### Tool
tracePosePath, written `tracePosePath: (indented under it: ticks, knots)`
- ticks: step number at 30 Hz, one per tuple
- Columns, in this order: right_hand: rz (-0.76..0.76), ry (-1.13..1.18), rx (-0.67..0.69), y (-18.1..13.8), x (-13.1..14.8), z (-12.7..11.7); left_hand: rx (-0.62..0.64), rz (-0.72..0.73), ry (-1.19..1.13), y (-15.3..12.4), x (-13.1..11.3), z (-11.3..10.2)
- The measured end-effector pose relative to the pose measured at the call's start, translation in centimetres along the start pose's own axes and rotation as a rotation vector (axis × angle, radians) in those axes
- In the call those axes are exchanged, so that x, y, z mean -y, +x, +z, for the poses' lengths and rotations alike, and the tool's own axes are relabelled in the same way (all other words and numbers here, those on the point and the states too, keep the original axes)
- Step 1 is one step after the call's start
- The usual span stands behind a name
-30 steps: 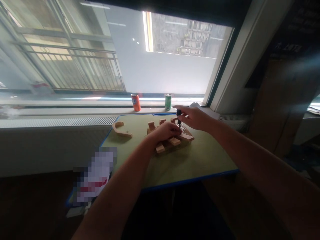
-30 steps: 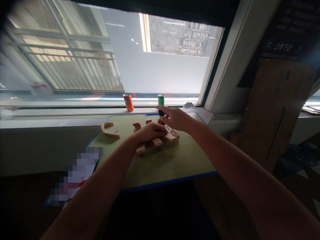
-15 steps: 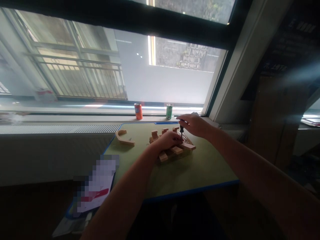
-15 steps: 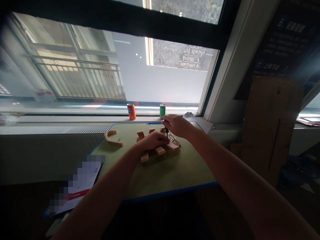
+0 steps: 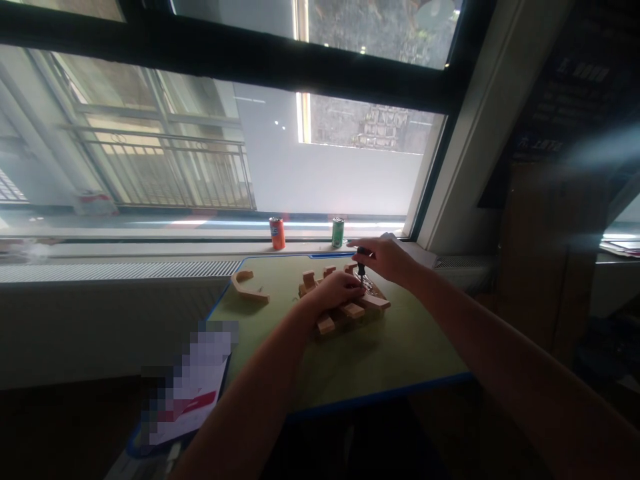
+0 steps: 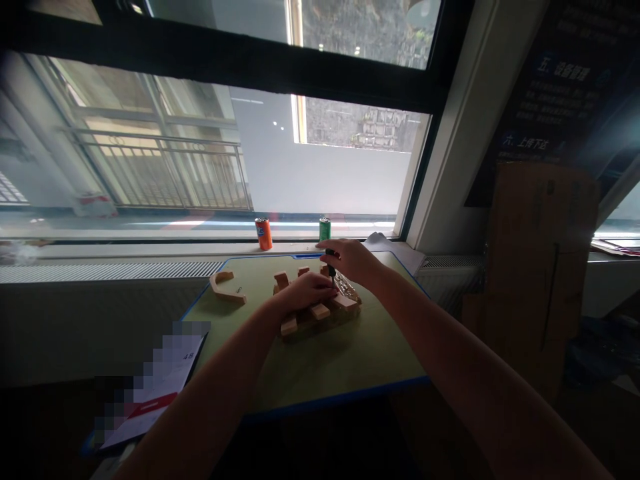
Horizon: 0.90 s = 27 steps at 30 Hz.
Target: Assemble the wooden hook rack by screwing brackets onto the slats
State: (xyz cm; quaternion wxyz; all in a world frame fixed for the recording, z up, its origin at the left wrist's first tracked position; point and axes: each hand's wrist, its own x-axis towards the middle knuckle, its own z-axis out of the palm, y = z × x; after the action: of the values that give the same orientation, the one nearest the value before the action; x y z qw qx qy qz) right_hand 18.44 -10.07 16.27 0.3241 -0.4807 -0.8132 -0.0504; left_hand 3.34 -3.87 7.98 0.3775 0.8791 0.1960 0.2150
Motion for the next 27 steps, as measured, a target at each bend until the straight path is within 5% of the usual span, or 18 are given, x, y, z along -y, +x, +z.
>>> tracePosePath:
  ticks: [10,20,27]
  knots:
    - [0.131,0.069,0.11,-0.5,0.5,-0.4,-0.15,0.017,-0.043,0.3,0.6,0.2]
    - [0.208,0.057,-0.053,-0.8,-0.4,1.3,-0.174,-0.007,-0.218,0.1,1.1,0.4]
    - [0.217,0.293,0.099,-1.7,-0.8,1.6,-0.179,0.025,-0.147,0.1,0.8,0.1]
